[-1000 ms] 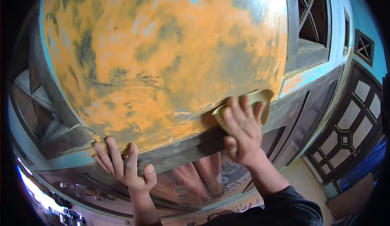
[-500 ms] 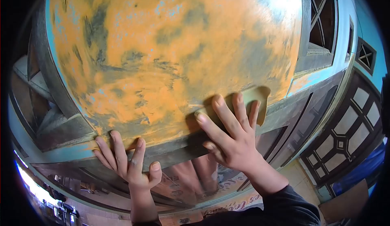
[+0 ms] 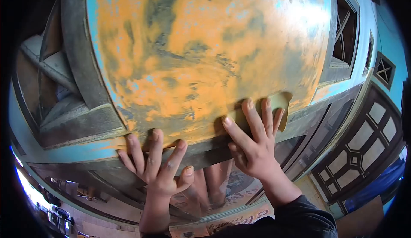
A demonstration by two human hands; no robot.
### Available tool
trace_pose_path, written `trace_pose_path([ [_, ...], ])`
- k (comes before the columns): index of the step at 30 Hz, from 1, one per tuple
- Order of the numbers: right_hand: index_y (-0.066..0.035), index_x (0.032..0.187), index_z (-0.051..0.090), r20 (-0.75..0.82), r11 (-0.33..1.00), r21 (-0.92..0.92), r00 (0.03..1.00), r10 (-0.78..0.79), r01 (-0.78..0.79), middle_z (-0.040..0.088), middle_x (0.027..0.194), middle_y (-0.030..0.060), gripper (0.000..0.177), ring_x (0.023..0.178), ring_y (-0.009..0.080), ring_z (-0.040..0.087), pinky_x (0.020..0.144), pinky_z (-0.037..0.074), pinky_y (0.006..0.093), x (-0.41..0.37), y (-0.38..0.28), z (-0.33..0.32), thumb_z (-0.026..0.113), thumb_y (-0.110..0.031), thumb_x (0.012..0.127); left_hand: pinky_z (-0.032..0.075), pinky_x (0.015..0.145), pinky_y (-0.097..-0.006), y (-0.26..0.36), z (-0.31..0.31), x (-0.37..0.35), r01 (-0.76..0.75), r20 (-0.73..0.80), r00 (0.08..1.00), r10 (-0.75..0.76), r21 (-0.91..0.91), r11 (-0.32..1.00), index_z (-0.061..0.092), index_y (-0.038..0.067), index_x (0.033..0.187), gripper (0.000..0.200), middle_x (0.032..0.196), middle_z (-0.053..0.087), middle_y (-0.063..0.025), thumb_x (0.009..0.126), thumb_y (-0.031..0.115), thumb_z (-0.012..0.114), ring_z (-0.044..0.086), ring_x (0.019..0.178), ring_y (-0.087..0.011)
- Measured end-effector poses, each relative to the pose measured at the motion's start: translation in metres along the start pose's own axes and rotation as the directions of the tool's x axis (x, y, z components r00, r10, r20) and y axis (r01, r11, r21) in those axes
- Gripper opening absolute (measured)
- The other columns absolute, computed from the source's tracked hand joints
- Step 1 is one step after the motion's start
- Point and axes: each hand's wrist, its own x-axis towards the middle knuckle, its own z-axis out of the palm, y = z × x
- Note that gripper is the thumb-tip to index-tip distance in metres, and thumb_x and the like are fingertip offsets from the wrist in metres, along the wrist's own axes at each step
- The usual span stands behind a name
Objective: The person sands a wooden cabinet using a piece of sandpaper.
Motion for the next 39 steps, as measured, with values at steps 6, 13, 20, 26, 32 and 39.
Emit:
trace_pose_path([
  [6,-0.035,0.145,0.057,-0.006,1.0,-0.006,1.0,0.0,0.0,0.04,0.16,0.0117,0.065,0.152,0.0438,0.023,0.12,0.0,0.0658,0.014,-0.015,0.0,0.074,-0.025,0.083,0.002,0.122,-0.0613,-0.002,0.0,0.001,-0.02,-0.015,1.0,0.02,-0.013,1.0,0.072,0.022,0.123,0.045,0.149,0.054,-0.018,0.1,0.048,0.044,0.029,0.148,-0.0493],
  [13,-0.035,0.145,0.057,0.018,1.0,0.004,1.0,-0.006,0.006,0.04,0.16,0.0108,0.064,0.151,0.0425,0.025,0.119,0.003,0.0667,-0.004,-0.018,0.008,0.074,-0.027,0.084,0.0,0.123,-0.0604,-0.002,0.002,0.001,-0.017,-0.031,0.999,0.016,-0.028,0.999,0.074,0.023,0.121,0.045,0.149,0.054,-0.0164,0.1,0.048,0.043,0.029,0.149,-0.048],
  [20,-0.036,0.147,0.054,0.008,0.999,-0.027,1.0,-0.028,0.028,0.041,0.16,0.0078,0.065,0.15,0.0399,0.029,0.118,0.01,0.0664,0.008,-0.033,0.009,0.073,-0.03,0.085,0.002,0.123,-0.0593,0.0,0.001,-0.002,0.04,-0.022,0.999,-0.041,-0.036,0.999,0.07,0.03,0.13,0.046,0.144,0.061,-0.0063,0.101,0.051,0.042,0.033,0.148,-0.0424],
  [26,-0.034,0.146,0.055,-0.065,0.997,-0.027,0.995,-0.075,0.073,0.042,0.16,0.0067,0.06,0.149,0.0372,0.033,0.117,0.016,0.0659,0.047,-0.033,-0.003,0.07,-0.028,0.088,0.001,0.123,-0.0582,0.0,-0.001,0.003,-0.006,-0.017,1.0,0.006,-0.014,1.0,0.07,0.015,0.127,0.049,0.147,0.055,-0.0169,0.099,0.045,0.046,0.03,0.149,-0.0466],
  [32,-0.036,0.146,0.054,-0.045,0.995,-0.073,0.996,-0.074,0.07,0.042,0.159,0.005,0.062,0.149,0.0356,0.032,0.118,0.016,0.0652,0.025,-0.026,0.002,0.071,-0.031,0.087,-0.001,0.122,-0.0608,0.0,-0.014,0.005,0.021,0.107,0.994,-0.014,-0.066,0.998,0.061,0.009,0.139,0.055,0.152,0.049,-0.0188,0.098,0.042,0.047,0.025,0.15,-0.0484],
  [39,-0.034,0.147,0.053,-0.1,0.989,-0.068,0.985,-0.138,0.131,0.04,0.161,0.0049,0.059,0.149,0.0336,0.034,0.119,0.016,0.0646,0.063,-0.02,-0.014,0.067,-0.032,0.09,0.002,0.121,-0.0622,0.004,-0.03,0.045,0.044,0.212,0.976,-0.048,0.025,0.999,0.047,0.003,0.149,0.064,0.16,0.037,-0.0186,0.099,0.041,0.048,0.02,0.152,-0.0479],
])
